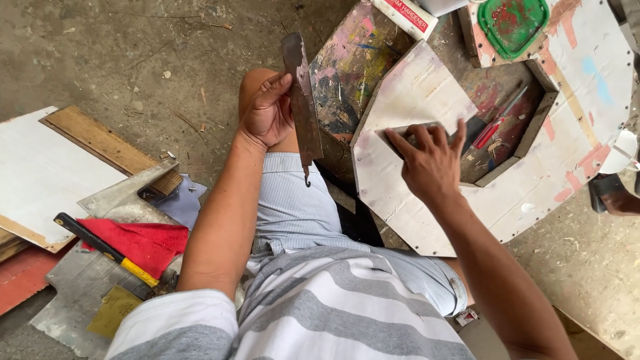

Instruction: Applying and smoothing filler or putty onto a large cutout workpiece using a spatula.

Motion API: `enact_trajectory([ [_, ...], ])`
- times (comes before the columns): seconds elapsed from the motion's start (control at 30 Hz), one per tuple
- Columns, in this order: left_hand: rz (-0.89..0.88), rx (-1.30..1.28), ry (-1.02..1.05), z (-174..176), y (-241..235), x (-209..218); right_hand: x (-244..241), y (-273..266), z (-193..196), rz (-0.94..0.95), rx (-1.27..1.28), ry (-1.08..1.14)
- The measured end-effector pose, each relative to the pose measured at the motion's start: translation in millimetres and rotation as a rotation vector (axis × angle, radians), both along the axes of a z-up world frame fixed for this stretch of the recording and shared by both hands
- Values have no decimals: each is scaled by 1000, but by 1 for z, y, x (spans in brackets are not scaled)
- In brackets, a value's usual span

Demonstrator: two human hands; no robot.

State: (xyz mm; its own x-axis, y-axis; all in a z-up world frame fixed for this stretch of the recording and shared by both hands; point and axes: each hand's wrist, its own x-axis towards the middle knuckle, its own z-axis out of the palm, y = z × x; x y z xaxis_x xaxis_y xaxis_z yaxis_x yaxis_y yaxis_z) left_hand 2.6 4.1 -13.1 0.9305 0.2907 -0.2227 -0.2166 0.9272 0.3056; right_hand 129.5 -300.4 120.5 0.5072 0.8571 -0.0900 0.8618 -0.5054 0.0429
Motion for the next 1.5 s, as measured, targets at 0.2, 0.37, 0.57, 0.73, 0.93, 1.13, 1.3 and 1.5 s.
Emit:
enact_trajectory([
  [0.2, 19, 3, 3, 1, -4, -3, -9, 20, -35, -84, -114, 25],
  [0.37, 14, 0, 6, 12, -2, -2, -40, 28, -19, -69, -96, 83],
  [0.57, 7, 0, 8, 15, -5, 0, -56, 15, -18, 24, -30, 65],
  [0.73, 17, 16, 6, 18, -4, -2, -51, 18, 17, 42, -142, 184],
  [0.93, 16, 16, 0, 0, -4, -4, -18, 26, 61, -215, -195, 647],
  [1.13, 10, 20, 7, -1, -1, 0, 5, 23, 23, -664, 52, 1033],
  [1.3, 25, -6, -2, 3, -5, 0, 12, 34, -3, -861, 18, 1089],
  [1.5, 23, -8, 8, 7, -4, 0, 33, 46, -20, -932, -39, 1104],
])
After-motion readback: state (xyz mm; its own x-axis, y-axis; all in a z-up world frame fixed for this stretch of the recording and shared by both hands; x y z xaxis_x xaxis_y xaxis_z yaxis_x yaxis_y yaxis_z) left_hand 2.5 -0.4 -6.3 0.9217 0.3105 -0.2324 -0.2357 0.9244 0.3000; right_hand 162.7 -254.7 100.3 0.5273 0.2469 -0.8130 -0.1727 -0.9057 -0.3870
